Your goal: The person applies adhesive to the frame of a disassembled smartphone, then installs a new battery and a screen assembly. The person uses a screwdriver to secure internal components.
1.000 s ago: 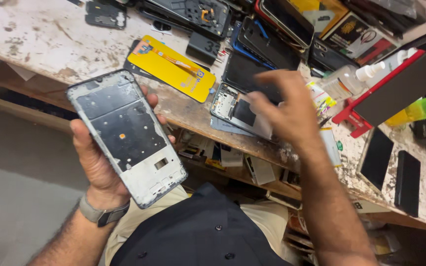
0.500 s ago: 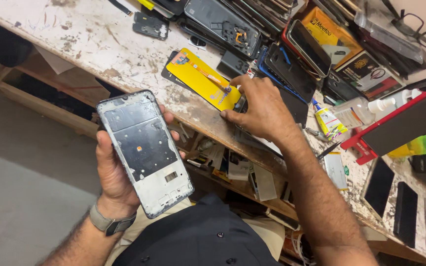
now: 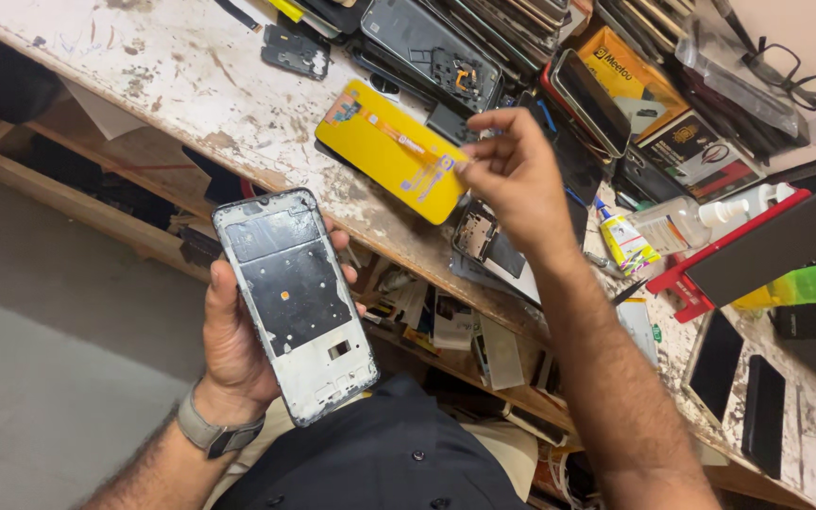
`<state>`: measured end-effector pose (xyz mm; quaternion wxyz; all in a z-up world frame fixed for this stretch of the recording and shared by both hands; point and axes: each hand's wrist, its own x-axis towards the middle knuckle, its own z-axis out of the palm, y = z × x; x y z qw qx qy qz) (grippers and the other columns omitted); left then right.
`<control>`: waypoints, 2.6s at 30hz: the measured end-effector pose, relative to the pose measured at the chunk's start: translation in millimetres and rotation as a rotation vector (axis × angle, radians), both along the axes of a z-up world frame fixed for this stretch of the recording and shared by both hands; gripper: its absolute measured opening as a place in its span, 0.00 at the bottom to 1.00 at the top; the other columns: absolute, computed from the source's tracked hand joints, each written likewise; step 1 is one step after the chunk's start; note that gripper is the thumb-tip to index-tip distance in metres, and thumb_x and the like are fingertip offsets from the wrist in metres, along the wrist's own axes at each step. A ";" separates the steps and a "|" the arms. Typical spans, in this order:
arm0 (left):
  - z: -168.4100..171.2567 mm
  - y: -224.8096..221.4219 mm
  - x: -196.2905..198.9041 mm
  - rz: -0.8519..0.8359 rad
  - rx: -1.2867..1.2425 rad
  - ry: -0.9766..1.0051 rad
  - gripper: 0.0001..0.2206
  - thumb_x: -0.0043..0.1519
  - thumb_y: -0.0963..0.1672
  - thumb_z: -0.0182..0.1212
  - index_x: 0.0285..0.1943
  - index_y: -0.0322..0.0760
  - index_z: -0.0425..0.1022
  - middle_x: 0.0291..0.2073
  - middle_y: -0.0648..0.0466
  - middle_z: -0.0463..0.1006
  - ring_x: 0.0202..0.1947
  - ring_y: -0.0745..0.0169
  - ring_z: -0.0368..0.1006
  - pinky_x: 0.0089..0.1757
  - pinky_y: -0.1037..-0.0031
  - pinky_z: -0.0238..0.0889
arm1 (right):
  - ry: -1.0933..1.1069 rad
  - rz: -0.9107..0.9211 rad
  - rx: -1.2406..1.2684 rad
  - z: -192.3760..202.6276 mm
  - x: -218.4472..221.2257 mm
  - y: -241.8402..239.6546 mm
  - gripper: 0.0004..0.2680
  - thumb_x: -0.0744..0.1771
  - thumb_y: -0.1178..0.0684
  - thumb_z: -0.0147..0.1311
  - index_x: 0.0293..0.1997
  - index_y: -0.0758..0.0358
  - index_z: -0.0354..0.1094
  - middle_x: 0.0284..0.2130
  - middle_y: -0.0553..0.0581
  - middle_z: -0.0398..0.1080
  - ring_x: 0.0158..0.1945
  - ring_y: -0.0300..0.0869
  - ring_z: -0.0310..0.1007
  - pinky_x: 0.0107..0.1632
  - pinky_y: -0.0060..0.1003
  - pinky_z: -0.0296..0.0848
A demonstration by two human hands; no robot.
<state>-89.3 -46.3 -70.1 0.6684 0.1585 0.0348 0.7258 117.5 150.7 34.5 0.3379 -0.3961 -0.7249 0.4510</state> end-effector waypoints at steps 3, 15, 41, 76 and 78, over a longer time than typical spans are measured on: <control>1.0 -1.0 1.2 0.000 0.000 0.004 0.46 0.61 0.62 0.65 0.79 0.31 0.54 0.64 0.39 0.69 0.58 0.47 0.71 0.51 0.47 0.73 | 0.156 -0.009 0.112 10.0 6.3 13.4 0.11 0.68 0.66 0.58 0.54 0.65 0.65 0.42 0.54 0.74 0.45 0.36 0.75 0.50 0.32 0.77; 5.1 -1.4 8.5 0.006 -0.005 0.043 0.46 0.61 0.61 0.65 0.80 0.32 0.53 0.64 0.37 0.68 0.58 0.46 0.71 0.50 0.47 0.73 | -0.330 0.011 0.743 81.1 -8.1 20.4 0.05 0.69 0.65 0.61 0.49 0.67 0.74 0.39 0.52 0.79 0.41 0.33 0.80 0.46 0.28 0.80; 2.4 -4.8 8.7 0.030 -0.022 0.031 0.45 0.61 0.61 0.64 0.80 0.31 0.53 0.64 0.37 0.69 0.57 0.45 0.72 0.51 0.46 0.72 | 0.404 0.151 0.038 49.2 -23.8 46.3 0.07 0.72 0.53 0.53 0.39 0.63 0.66 0.42 0.63 0.78 0.44 0.50 0.83 0.49 0.44 0.83; 6.3 -5.0 0.7 0.042 -0.028 0.019 0.46 0.61 0.62 0.64 0.79 0.33 0.53 0.62 0.39 0.70 0.56 0.47 0.72 0.50 0.50 0.73 | -0.160 0.661 0.239 32.2 22.5 59.8 0.42 0.66 0.59 0.70 0.81 0.43 0.28 0.74 0.67 0.54 0.79 0.52 0.55 0.79 0.56 0.58; 9.4 -4.7 0.0 0.047 -0.024 0.041 0.46 0.61 0.62 0.64 0.80 0.33 0.54 0.63 0.40 0.69 0.56 0.48 0.72 0.51 0.49 0.73 | -0.100 0.648 0.261 31.6 19.7 58.9 0.43 0.65 0.59 0.72 0.81 0.44 0.30 0.72 0.66 0.56 0.76 0.51 0.57 0.78 0.55 0.62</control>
